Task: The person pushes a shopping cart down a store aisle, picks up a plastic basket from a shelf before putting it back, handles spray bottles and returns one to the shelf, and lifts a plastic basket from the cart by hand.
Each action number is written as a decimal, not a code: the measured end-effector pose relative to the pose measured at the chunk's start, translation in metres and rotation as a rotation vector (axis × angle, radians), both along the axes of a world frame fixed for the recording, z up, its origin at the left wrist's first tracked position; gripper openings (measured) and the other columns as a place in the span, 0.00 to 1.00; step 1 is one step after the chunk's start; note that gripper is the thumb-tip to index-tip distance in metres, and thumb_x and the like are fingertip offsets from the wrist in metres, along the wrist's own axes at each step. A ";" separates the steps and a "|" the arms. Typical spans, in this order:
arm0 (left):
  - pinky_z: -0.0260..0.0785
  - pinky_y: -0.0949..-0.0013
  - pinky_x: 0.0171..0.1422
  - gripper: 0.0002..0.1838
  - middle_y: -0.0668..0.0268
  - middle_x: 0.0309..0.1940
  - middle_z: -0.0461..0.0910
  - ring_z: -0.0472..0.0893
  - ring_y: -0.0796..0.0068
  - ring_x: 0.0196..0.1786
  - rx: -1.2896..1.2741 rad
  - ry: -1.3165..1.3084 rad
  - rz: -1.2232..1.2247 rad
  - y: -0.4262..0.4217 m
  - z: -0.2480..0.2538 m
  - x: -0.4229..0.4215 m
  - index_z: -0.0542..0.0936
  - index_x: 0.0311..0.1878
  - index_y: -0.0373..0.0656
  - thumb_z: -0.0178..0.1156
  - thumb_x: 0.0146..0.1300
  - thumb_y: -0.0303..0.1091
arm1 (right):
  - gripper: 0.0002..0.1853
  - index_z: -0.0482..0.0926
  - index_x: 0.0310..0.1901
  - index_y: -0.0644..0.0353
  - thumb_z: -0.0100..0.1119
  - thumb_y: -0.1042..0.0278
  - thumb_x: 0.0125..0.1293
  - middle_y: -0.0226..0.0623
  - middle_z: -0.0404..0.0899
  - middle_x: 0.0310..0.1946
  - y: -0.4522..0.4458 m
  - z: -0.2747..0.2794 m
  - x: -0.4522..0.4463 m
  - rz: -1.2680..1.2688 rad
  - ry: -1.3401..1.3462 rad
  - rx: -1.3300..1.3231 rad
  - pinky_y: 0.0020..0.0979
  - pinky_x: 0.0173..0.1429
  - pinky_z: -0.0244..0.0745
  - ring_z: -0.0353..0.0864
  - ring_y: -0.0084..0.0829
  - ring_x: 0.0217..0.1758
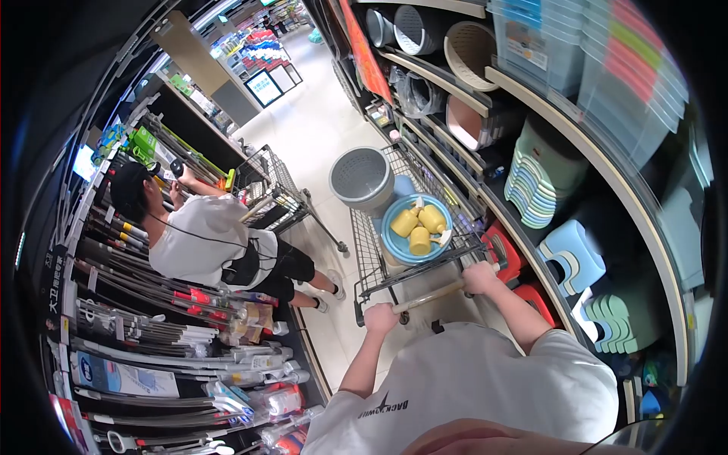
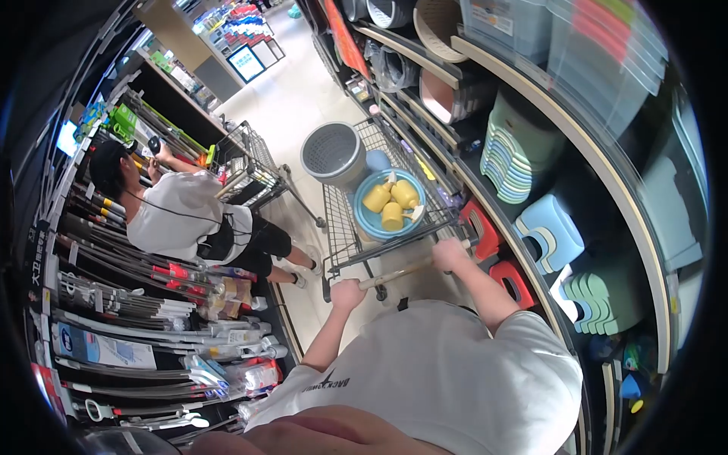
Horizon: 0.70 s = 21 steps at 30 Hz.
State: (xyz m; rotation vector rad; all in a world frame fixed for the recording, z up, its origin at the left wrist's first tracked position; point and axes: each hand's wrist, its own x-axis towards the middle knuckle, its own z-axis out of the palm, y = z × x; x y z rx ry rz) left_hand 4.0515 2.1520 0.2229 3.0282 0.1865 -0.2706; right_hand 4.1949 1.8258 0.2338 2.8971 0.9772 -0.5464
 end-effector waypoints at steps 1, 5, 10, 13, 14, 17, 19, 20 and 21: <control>0.82 0.53 0.41 0.17 0.57 0.30 0.89 0.90 0.54 0.35 -0.001 0.016 0.013 -0.003 0.003 -0.007 0.91 0.34 0.52 0.63 0.61 0.53 | 0.14 0.92 0.36 0.57 0.64 0.58 0.56 0.45 0.91 0.37 -0.001 0.010 -0.010 0.001 0.017 0.005 0.43 0.50 0.84 0.91 0.45 0.43; 0.82 0.53 0.42 0.17 0.57 0.32 0.89 0.90 0.54 0.37 0.019 0.047 0.020 -0.029 0.007 -0.048 0.91 0.36 0.53 0.63 0.61 0.55 | 0.14 0.91 0.34 0.57 0.64 0.56 0.56 0.45 0.91 0.37 -0.028 -0.004 -0.055 -0.029 0.014 0.010 0.44 0.48 0.85 0.92 0.45 0.43; 0.82 0.52 0.42 0.17 0.55 0.33 0.89 0.89 0.52 0.38 0.035 0.033 0.045 -0.057 0.004 -0.103 0.91 0.37 0.52 0.64 0.60 0.54 | 0.11 0.89 0.28 0.56 0.64 0.60 0.47 0.46 0.88 0.29 -0.059 -0.006 -0.104 0.008 -0.071 0.174 0.46 0.40 0.84 0.90 0.46 0.34; 0.82 0.51 0.42 0.17 0.53 0.30 0.88 0.89 0.49 0.36 0.034 -0.037 0.036 -0.079 0.001 -0.135 0.91 0.36 0.51 0.66 0.58 0.53 | 0.10 0.89 0.25 0.56 0.66 0.60 0.46 0.44 0.87 0.26 -0.083 -0.016 -0.131 0.047 -0.157 0.225 0.44 0.37 0.84 0.89 0.46 0.31; 0.82 0.51 0.42 0.16 0.53 0.29 0.88 0.89 0.49 0.35 0.037 -0.056 0.038 -0.089 0.003 -0.145 0.91 0.36 0.51 0.67 0.57 0.52 | 0.10 0.89 0.27 0.56 0.66 0.60 0.47 0.44 0.88 0.28 -0.089 -0.019 -0.139 0.051 -0.128 0.172 0.44 0.39 0.84 0.90 0.45 0.33; 0.82 0.51 0.42 0.15 0.53 0.29 0.88 0.89 0.49 0.35 0.037 -0.022 0.058 -0.108 0.007 -0.176 0.91 0.36 0.51 0.68 0.56 0.50 | 0.11 0.90 0.30 0.56 0.65 0.60 0.50 0.44 0.90 0.32 -0.103 0.004 -0.170 0.022 -0.061 0.123 0.44 0.45 0.85 0.91 0.45 0.38; 0.81 0.51 0.42 0.15 0.53 0.29 0.88 0.88 0.50 0.35 0.031 -0.035 0.066 -0.124 0.009 -0.193 0.91 0.36 0.50 0.69 0.55 0.50 | 0.11 0.90 0.30 0.56 0.65 0.60 0.50 0.44 0.90 0.32 -0.119 0.003 -0.184 0.038 -0.035 0.124 0.44 0.45 0.85 0.91 0.45 0.39; 0.81 0.51 0.42 0.15 0.53 0.29 0.88 0.88 0.50 0.35 0.031 -0.020 0.079 -0.131 0.010 -0.201 0.91 0.36 0.50 0.69 0.55 0.50 | 0.11 0.91 0.30 0.56 0.65 0.60 0.50 0.44 0.90 0.32 -0.124 0.003 -0.191 0.035 -0.032 0.114 0.43 0.45 0.85 0.91 0.45 0.38; 0.81 0.51 0.42 0.15 0.53 0.29 0.88 0.88 0.50 0.35 0.030 -0.023 0.076 -0.139 0.010 -0.208 0.90 0.36 0.50 0.69 0.55 0.50 | 0.12 0.91 0.31 0.56 0.65 0.60 0.50 0.44 0.90 0.32 -0.131 0.003 -0.198 0.035 -0.028 0.105 0.43 0.44 0.85 0.91 0.45 0.38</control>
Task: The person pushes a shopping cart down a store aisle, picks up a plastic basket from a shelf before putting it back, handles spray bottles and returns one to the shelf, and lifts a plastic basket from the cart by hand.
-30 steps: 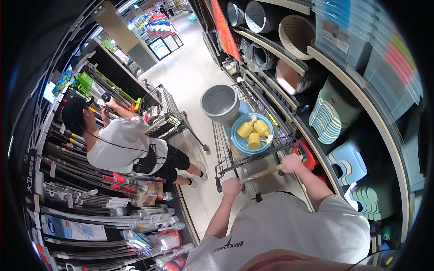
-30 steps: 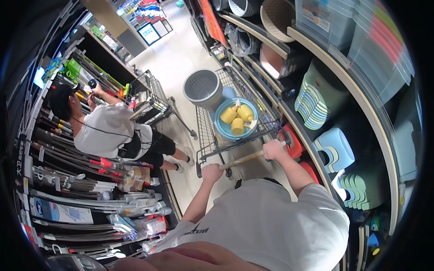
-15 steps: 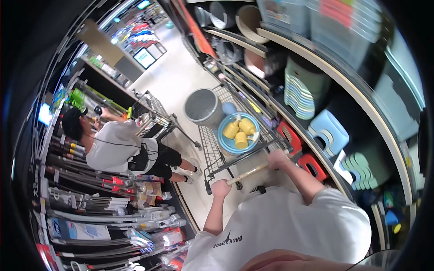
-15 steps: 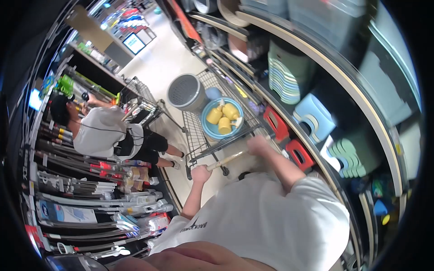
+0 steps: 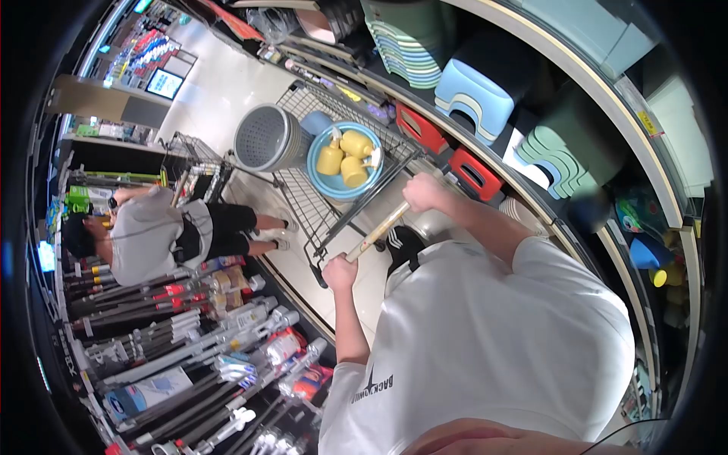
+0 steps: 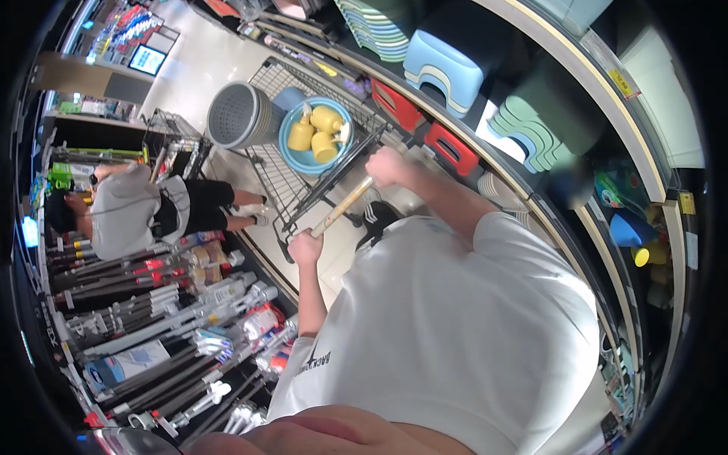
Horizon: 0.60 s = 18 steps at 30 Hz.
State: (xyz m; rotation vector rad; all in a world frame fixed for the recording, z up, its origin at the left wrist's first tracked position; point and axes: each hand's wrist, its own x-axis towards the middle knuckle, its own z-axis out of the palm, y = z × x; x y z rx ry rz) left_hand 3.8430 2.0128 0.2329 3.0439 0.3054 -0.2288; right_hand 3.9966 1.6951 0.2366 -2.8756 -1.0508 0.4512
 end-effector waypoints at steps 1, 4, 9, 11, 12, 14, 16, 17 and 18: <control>0.81 0.51 0.42 0.15 0.53 0.29 0.88 0.88 0.50 0.35 -0.002 -0.002 -0.001 -0.008 0.000 -0.008 0.90 0.36 0.49 0.69 0.55 0.50 | 0.12 0.91 0.31 0.56 0.65 0.60 0.50 0.44 0.90 0.32 -0.007 0.002 -0.008 0.019 0.016 0.000 0.43 0.44 0.85 0.91 0.45 0.38; 0.81 0.51 0.44 0.16 0.53 0.32 0.88 0.88 0.49 0.38 -0.008 0.059 0.024 -0.023 0.003 -0.033 0.91 0.40 0.51 0.68 0.58 0.52 | 0.12 0.90 0.29 0.58 0.66 0.60 0.47 0.46 0.89 0.30 -0.022 0.002 -0.032 0.022 -0.014 0.027 0.45 0.41 0.85 0.90 0.47 0.34; 0.82 0.51 0.46 0.17 0.52 0.33 0.88 0.89 0.50 0.39 0.011 0.054 0.000 -0.049 -0.007 -0.072 0.91 0.42 0.52 0.67 0.58 0.52 | 0.09 0.89 0.26 0.57 0.66 0.63 0.45 0.46 0.87 0.25 -0.054 -0.017 -0.069 0.019 -0.139 0.141 0.44 0.37 0.84 0.90 0.46 0.30; 0.81 0.52 0.43 0.16 0.53 0.31 0.88 0.89 0.50 0.36 0.004 0.002 -0.040 -0.058 -0.014 -0.091 0.90 0.37 0.49 0.69 0.57 0.51 | 0.09 0.88 0.24 0.58 0.66 0.62 0.44 0.47 0.86 0.24 -0.067 -0.027 -0.086 0.007 -0.181 0.193 0.45 0.36 0.84 0.89 0.47 0.28; 0.81 0.52 0.43 0.16 0.53 0.31 0.88 0.89 0.50 0.36 -0.005 0.037 -0.039 -0.064 -0.017 -0.103 0.90 0.37 0.49 0.69 0.57 0.51 | 0.09 0.88 0.24 0.58 0.66 0.62 0.44 0.47 0.86 0.24 -0.074 -0.030 -0.100 0.006 -0.146 0.185 0.45 0.36 0.84 0.89 0.47 0.28; 0.82 0.51 0.45 0.17 0.52 0.32 0.88 0.89 0.50 0.38 -0.005 0.069 0.007 -0.072 -0.015 -0.104 0.91 0.42 0.51 0.67 0.58 0.51 | 0.09 0.88 0.24 0.58 0.65 0.62 0.45 0.47 0.86 0.24 -0.079 -0.020 -0.102 0.029 -0.184 0.158 0.45 0.36 0.84 0.89 0.48 0.28; 0.81 0.51 0.44 0.16 0.52 0.31 0.88 0.88 0.49 0.38 -0.027 0.080 0.010 -0.086 -0.018 -0.119 0.91 0.41 0.51 0.67 0.58 0.51 | 0.10 0.89 0.27 0.58 0.65 0.61 0.48 0.46 0.87 0.27 -0.089 -0.018 -0.115 0.020 -0.098 0.078 0.45 0.38 0.84 0.89 0.48 0.31; 0.81 0.51 0.43 0.16 0.52 0.31 0.88 0.88 0.49 0.37 -0.042 0.066 0.013 -0.091 -0.018 -0.126 0.91 0.40 0.51 0.67 0.57 0.51 | 0.11 0.89 0.28 0.59 0.64 0.61 0.49 0.46 0.88 0.28 -0.092 -0.020 -0.122 0.020 -0.064 0.037 0.45 0.39 0.84 0.90 0.49 0.33; 0.81 0.51 0.42 0.15 0.53 0.30 0.87 0.88 0.48 0.36 -0.040 0.069 0.012 -0.096 -0.020 -0.134 0.90 0.39 0.51 0.67 0.57 0.50 | 0.11 0.89 0.28 0.59 0.64 0.61 0.49 0.46 0.88 0.28 -0.097 -0.018 -0.130 0.023 -0.051 0.034 0.45 0.39 0.84 0.90 0.49 0.33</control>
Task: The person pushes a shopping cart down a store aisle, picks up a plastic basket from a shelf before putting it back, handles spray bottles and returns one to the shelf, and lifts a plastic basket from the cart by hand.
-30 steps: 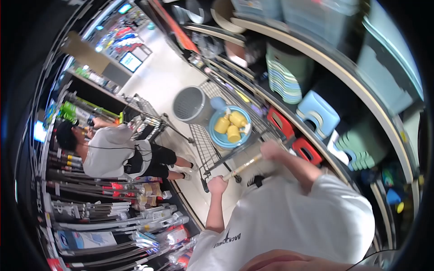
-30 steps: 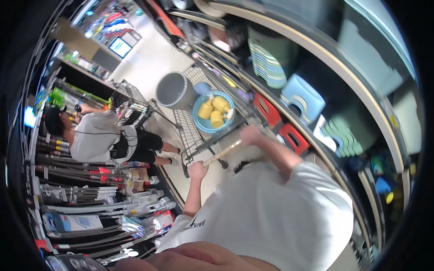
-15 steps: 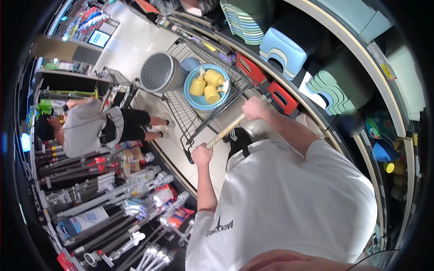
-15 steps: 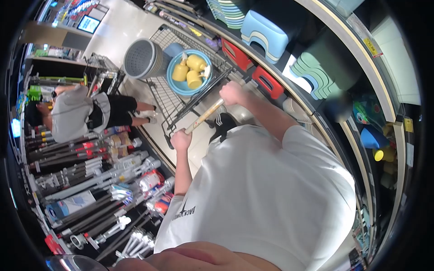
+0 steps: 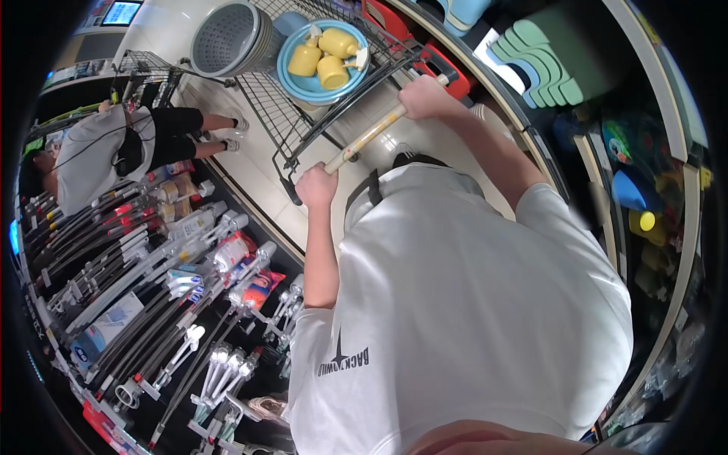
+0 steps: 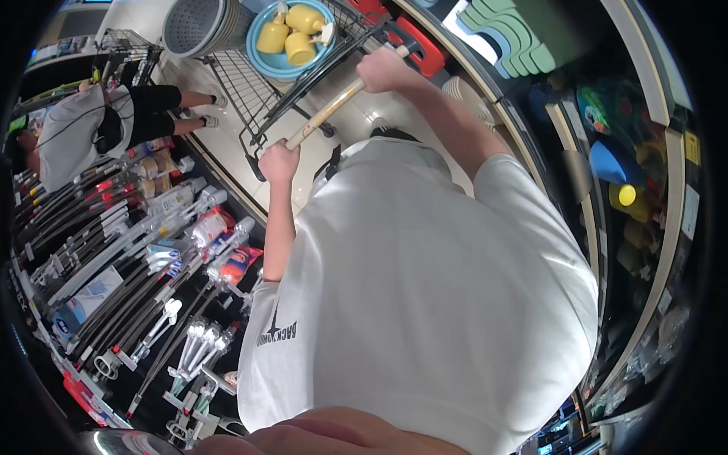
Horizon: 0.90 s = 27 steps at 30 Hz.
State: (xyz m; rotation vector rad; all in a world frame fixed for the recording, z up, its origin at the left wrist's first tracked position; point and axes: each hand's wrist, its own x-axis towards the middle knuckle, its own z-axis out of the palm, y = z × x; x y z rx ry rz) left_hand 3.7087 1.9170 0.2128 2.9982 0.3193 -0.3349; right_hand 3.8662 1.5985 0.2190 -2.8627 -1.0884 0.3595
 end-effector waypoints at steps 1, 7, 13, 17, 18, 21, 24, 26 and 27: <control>0.81 0.51 0.42 0.15 0.53 0.30 0.87 0.88 0.48 0.36 -0.003 0.012 0.003 -0.005 0.000 -0.008 0.90 0.39 0.51 0.67 0.57 0.50 | 0.12 0.89 0.29 0.59 0.64 0.61 0.49 0.46 0.88 0.29 -0.004 0.003 -0.009 -0.015 0.025 -0.031 0.45 0.40 0.84 0.90 0.49 0.35; 0.81 0.51 0.42 0.14 0.53 0.30 0.88 0.88 0.49 0.36 -0.024 -0.001 -0.033 -0.029 -0.008 -0.059 0.90 0.39 0.50 0.66 0.59 0.49 | 0.12 0.89 0.32 0.59 0.64 0.61 0.50 0.46 0.88 0.30 -0.026 0.000 -0.065 -0.067 0.086 -0.109 0.46 0.45 0.83 0.89 0.49 0.37; 0.81 0.54 0.39 0.15 0.55 0.30 0.88 0.89 0.52 0.35 -0.038 -0.036 -0.080 -0.037 -0.019 -0.121 0.88 0.36 0.47 0.70 0.58 0.49 | 0.12 0.90 0.33 0.53 0.66 0.57 0.52 0.44 0.88 0.29 -0.040 -0.021 -0.136 -0.110 0.010 -0.094 0.45 0.44 0.83 0.90 0.48 0.37; 0.81 0.53 0.42 0.15 0.56 0.33 0.89 0.89 0.53 0.38 -0.028 -0.007 -0.080 -0.036 -0.023 -0.158 0.89 0.37 0.48 0.71 0.56 0.49 | 0.12 0.89 0.34 0.51 0.64 0.55 0.55 0.42 0.87 0.26 -0.042 -0.024 -0.180 -0.126 0.000 -0.093 0.47 0.41 0.83 0.89 0.47 0.34; 0.81 0.53 0.42 0.15 0.56 0.33 0.89 0.89 0.53 0.38 -0.023 -0.004 -0.081 -0.036 -0.022 -0.167 0.89 0.37 0.48 0.71 0.56 0.49 | 0.12 0.89 0.34 0.51 0.64 0.55 0.55 0.42 0.87 0.26 -0.041 -0.023 -0.193 -0.119 0.010 -0.104 0.47 0.41 0.83 0.89 0.47 0.34; 0.82 0.54 0.42 0.14 0.58 0.33 0.90 0.89 0.55 0.38 -0.014 0.024 -0.081 -0.041 -0.021 -0.197 0.89 0.38 0.50 0.70 0.56 0.49 | 0.12 0.89 0.35 0.50 0.64 0.54 0.55 0.42 0.87 0.26 -0.041 -0.022 -0.227 -0.146 0.029 -0.156 0.47 0.42 0.84 0.89 0.47 0.34; 0.82 0.56 0.41 0.13 0.60 0.33 0.90 0.90 0.57 0.38 -0.004 0.058 -0.068 -0.042 -0.022 -0.221 0.89 0.37 0.50 0.69 0.57 0.48 | 0.13 0.89 0.36 0.50 0.65 0.53 0.55 0.42 0.87 0.27 -0.043 -0.021 -0.254 -0.144 0.053 -0.168 0.47 0.41 0.84 0.89 0.46 0.34; 0.82 0.57 0.39 0.12 0.62 0.31 0.89 0.89 0.59 0.36 0.018 0.011 -0.109 -0.038 -0.027 -0.240 0.89 0.37 0.51 0.68 0.59 0.48 | 0.14 0.90 0.37 0.50 0.65 0.53 0.55 0.42 0.88 0.29 -0.046 -0.032 -0.273 -0.125 0.024 -0.123 0.46 0.42 0.84 0.90 0.46 0.35; 0.82 0.57 0.39 0.12 0.62 0.31 0.89 0.89 0.59 0.36 0.004 0.024 -0.103 -0.037 -0.028 -0.250 0.89 0.37 0.51 0.68 0.59 0.48 | 0.14 0.90 0.37 0.50 0.65 0.53 0.55 0.42 0.88 0.29 -0.045 -0.030 -0.283 -0.118 0.036 -0.137 0.46 0.42 0.84 0.90 0.46 0.35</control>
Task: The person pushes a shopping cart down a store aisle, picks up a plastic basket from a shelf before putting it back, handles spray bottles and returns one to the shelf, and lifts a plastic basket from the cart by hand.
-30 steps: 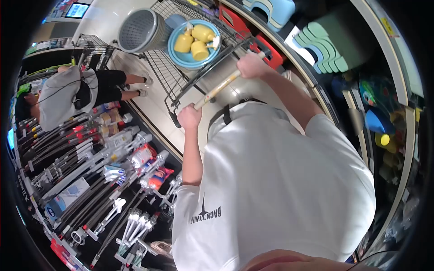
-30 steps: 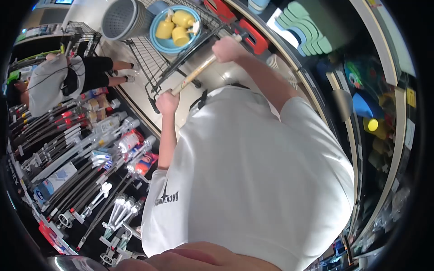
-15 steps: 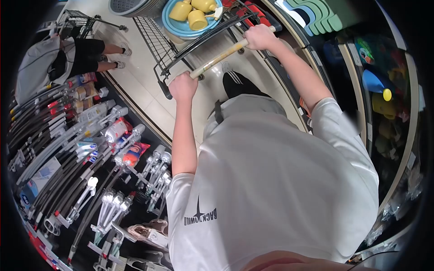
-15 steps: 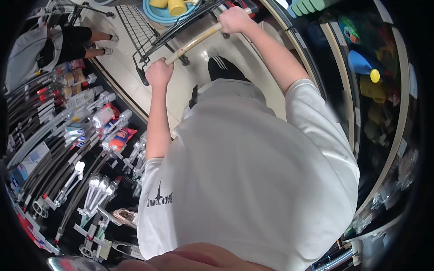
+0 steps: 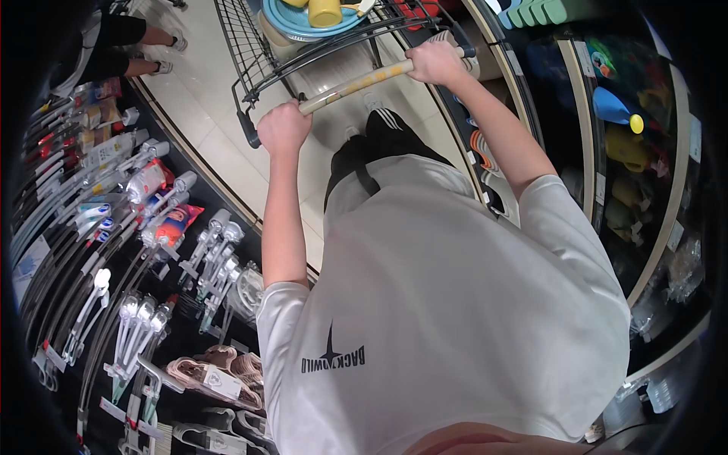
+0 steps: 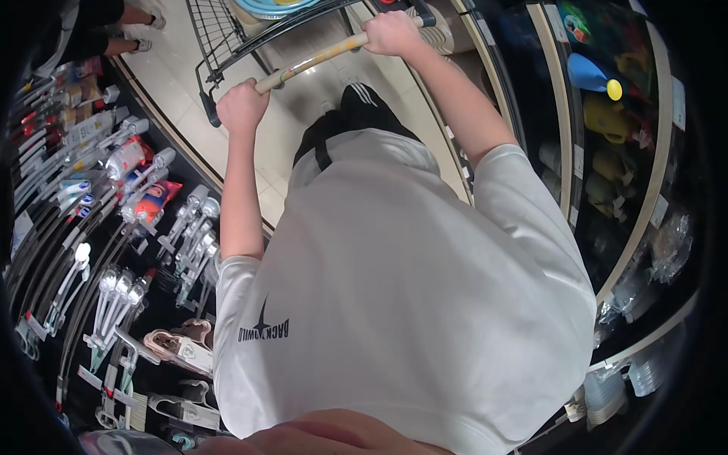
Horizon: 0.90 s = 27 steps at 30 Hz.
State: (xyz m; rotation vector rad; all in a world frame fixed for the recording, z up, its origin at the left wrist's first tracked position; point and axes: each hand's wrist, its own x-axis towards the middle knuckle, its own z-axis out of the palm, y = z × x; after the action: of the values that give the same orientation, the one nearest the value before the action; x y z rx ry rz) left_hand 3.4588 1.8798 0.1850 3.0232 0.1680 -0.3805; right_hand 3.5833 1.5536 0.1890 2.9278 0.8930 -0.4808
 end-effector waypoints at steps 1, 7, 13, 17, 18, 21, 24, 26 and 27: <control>0.81 0.57 0.38 0.12 0.63 0.30 0.88 0.89 0.60 0.34 0.004 -0.008 -0.008 -0.003 -0.004 -0.008 0.89 0.37 0.52 0.68 0.59 0.48 | 0.14 0.90 0.38 0.50 0.65 0.53 0.55 0.42 0.88 0.29 -0.003 -0.004 -0.010 -0.010 0.009 -0.011 0.46 0.42 0.85 0.90 0.46 0.36; 0.77 0.57 0.31 0.15 0.64 0.23 0.85 0.86 0.58 0.27 -0.019 -0.149 -0.040 0.005 -0.022 -0.043 0.85 0.29 0.52 0.66 0.62 0.52 | 0.13 0.90 0.36 0.50 0.66 0.54 0.53 0.40 0.88 0.29 0.000 -0.002 -0.046 -0.026 0.017 -0.025 0.46 0.41 0.84 0.89 0.46 0.36; 0.74 0.60 0.27 0.15 0.68 0.19 0.82 0.84 0.62 0.23 0.026 -0.373 -0.066 -0.006 -0.034 -0.057 0.84 0.23 0.54 0.66 0.62 0.50 | 0.12 0.88 0.34 0.49 0.66 0.54 0.53 0.37 0.88 0.28 -0.009 -0.015 -0.057 -0.028 0.012 -0.021 0.45 0.38 0.83 0.89 0.44 0.34; 0.74 0.60 0.28 0.13 0.67 0.20 0.83 0.84 0.62 0.25 0.085 -0.348 -0.045 -0.014 -0.037 -0.059 0.86 0.26 0.55 0.67 0.60 0.50 | 0.12 0.89 0.35 0.49 0.66 0.54 0.53 0.37 0.88 0.27 -0.018 -0.018 -0.059 -0.037 0.007 0.006 0.45 0.38 0.83 0.89 0.44 0.34; 0.74 0.60 0.28 0.13 0.67 0.20 0.83 0.84 0.62 0.25 0.084 -0.349 -0.041 -0.018 -0.036 -0.059 0.86 0.26 0.55 0.67 0.60 0.50 | 0.12 0.89 0.35 0.49 0.66 0.54 0.53 0.37 0.88 0.27 -0.019 -0.017 -0.057 -0.034 0.006 0.005 0.45 0.38 0.83 0.89 0.44 0.34; 0.75 0.63 0.31 0.09 0.70 0.21 0.83 0.84 0.66 0.25 0.126 -0.302 0.013 -0.032 -0.028 -0.063 0.85 0.25 0.55 0.70 0.55 0.46 | 0.13 0.90 0.38 0.48 0.66 0.54 0.54 0.36 0.89 0.29 -0.028 -0.014 -0.058 -0.031 0.018 0.001 0.44 0.40 0.83 0.90 0.43 0.35; 0.75 0.60 0.31 0.10 0.66 0.21 0.84 0.84 0.62 0.25 0.133 -0.328 0.019 -0.050 -0.029 -0.069 0.86 0.25 0.53 0.70 0.56 0.46 | 0.14 0.90 0.40 0.47 0.65 0.55 0.54 0.37 0.89 0.31 -0.047 -0.018 -0.063 -0.034 -0.004 0.042 0.44 0.42 0.84 0.90 0.42 0.37; 0.76 0.58 0.32 0.09 0.64 0.22 0.84 0.85 0.59 0.26 0.110 -0.290 0.036 -0.062 -0.022 -0.076 0.86 0.26 0.53 0.70 0.56 0.45 | 0.14 0.90 0.41 0.48 0.65 0.56 0.54 0.37 0.90 0.32 -0.055 -0.009 -0.067 -0.013 0.034 0.045 0.43 0.44 0.84 0.90 0.42 0.39; 0.77 0.57 0.33 0.09 0.63 0.22 0.84 0.85 0.57 0.27 0.104 -0.270 0.056 -0.068 -0.021 -0.080 0.87 0.27 0.52 0.69 0.56 0.45 | 0.13 0.90 0.38 0.50 0.65 0.56 0.54 0.38 0.90 0.32 -0.061 -0.009 -0.069 -0.013 0.034 0.049 0.43 0.44 0.85 0.91 0.42 0.38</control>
State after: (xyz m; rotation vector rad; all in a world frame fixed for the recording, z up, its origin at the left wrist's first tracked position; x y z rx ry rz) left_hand 3.3789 1.8117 0.1641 3.1227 0.2581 0.0444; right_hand 3.5143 1.4930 0.1803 2.9803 0.9030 -0.5186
